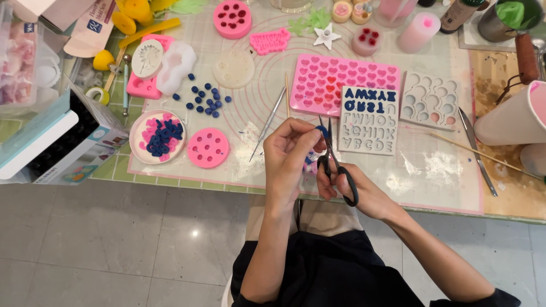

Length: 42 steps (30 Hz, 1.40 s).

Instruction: Trimming and cleaning small alphabet-shaped wax pieces using scissors and a metal stylus.

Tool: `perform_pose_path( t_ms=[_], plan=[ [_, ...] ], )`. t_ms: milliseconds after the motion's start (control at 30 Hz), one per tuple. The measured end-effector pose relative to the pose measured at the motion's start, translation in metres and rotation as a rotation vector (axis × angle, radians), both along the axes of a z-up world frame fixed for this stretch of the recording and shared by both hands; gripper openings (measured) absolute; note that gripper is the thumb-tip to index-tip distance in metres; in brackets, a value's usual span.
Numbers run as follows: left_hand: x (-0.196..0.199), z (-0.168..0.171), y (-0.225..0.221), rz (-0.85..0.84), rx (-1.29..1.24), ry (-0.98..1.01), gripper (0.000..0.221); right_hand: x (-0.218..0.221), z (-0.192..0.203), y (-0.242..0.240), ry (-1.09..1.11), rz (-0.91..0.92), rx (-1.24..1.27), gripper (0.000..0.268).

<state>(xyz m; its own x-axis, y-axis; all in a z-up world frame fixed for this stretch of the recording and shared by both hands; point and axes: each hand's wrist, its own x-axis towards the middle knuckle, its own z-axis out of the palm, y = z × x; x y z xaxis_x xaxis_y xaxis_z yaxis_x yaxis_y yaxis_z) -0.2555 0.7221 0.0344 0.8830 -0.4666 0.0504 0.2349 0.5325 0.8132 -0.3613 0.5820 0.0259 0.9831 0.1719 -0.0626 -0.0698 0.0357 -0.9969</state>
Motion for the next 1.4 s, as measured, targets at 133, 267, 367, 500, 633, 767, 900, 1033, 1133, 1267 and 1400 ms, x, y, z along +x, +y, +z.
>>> perform_pose_path(
  t_ms=[133,267,367,500,633,767,900,1033,1133,1267,1400],
  plan=[
    [0.000,0.001,-0.003,0.009,0.005,0.014,0.005,-0.001,-0.004,-0.003,-0.012,-0.022,-0.020,0.078],
    [-0.001,0.004,-0.004,0.014,0.009,0.016,0.005,-0.002,-0.003,-0.005,-0.022,-0.034,-0.030,0.077],
    [-0.001,0.004,-0.004,0.015,0.016,0.012,0.005,-0.005,-0.008,-0.009,-0.011,-0.041,-0.059,0.074],
    [-0.002,0.002,-0.005,0.020,0.021,0.013,0.006,-0.009,-0.022,-0.014,0.006,-0.056,-0.056,0.068],
    [-0.001,0.002,-0.006,0.026,0.018,0.015,0.006,-0.010,-0.029,-0.016,0.054,-0.083,-0.041,0.063],
    [0.003,-0.002,-0.003,0.028,0.029,0.004,0.006,-0.009,-0.026,-0.019,0.135,-0.105,-0.064,0.064],
    [0.010,0.007,0.005,0.053,-0.047,-0.009,0.008,-0.008,-0.015,-0.022,0.104,0.001,0.054,0.077],
    [0.009,0.016,0.011,0.008,-0.081,-0.072,0.009,-0.004,-0.010,-0.022,0.143,0.114,0.162,0.087],
    [0.006,0.013,0.007,-0.039,-0.034,-0.081,0.010,-0.001,-0.012,-0.020,0.170,0.129,0.159,0.088],
    [0.009,0.004,0.005,0.073,-0.002,-0.116,0.009,-0.003,-0.012,-0.022,0.178,0.151,0.226,0.085],
    [0.020,0.000,0.017,0.046,0.004,-0.059,0.012,0.000,-0.011,-0.029,0.161,-0.075,0.048,0.067]
  ],
)
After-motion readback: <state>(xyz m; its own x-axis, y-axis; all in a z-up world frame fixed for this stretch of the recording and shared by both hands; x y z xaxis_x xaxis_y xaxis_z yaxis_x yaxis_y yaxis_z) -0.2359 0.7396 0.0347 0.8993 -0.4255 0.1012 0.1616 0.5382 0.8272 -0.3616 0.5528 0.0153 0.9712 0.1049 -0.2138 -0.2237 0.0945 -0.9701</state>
